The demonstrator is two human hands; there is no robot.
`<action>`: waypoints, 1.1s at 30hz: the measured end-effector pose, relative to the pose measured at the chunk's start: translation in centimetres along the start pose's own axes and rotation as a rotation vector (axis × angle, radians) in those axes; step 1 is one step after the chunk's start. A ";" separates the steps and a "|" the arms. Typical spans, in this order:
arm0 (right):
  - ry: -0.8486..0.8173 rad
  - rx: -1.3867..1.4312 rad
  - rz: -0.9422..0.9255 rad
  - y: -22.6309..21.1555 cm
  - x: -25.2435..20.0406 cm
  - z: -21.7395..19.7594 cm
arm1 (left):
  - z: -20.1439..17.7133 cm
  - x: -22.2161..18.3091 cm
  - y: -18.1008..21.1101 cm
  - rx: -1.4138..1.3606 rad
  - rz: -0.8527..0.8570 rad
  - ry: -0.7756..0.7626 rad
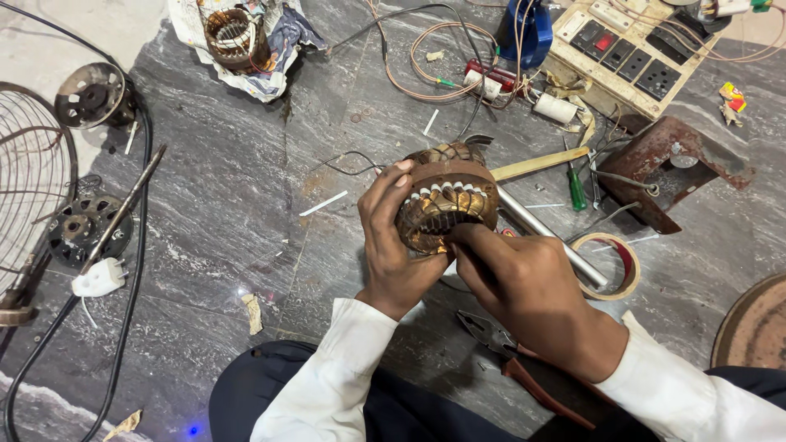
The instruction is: The person sits on the floor and works on a motor stator, inserting white insulating tubes into the copper windings and adjusting the wires by hand. The person rotates the stator to access different slots and continues to fit the tubes into place.
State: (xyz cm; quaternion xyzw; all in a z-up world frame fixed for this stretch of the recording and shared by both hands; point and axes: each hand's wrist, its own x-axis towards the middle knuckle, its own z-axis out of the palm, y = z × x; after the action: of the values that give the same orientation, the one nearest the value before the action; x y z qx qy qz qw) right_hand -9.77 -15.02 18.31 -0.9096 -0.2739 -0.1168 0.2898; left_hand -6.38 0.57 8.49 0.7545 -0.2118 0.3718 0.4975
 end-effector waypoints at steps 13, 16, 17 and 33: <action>0.183 -0.065 -0.078 0.4 -0.9 0.2 | -0.2 -0.5 -0.5 0.009 0.009 -0.040; 0.180 -0.098 -0.078 0.4 -0.7 0.1 | -0.1 -0.5 -0.8 -0.006 0.009 -0.017; 0.151 -0.102 -0.057 0.3 -0.6 0.1 | -0.2 -0.5 -0.8 -0.014 0.008 -0.020; 0.049 0.156 0.117 -0.3 -0.6 1.3 | -0.1 -0.7 -0.3 -0.016 -0.017 -0.093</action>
State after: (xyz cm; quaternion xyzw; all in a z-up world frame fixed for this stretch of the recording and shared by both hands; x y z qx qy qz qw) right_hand -10.37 -14.28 17.16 -0.8957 -0.2212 -0.1002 0.3726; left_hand -6.67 0.78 7.84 0.7688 -0.2312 0.3303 0.4965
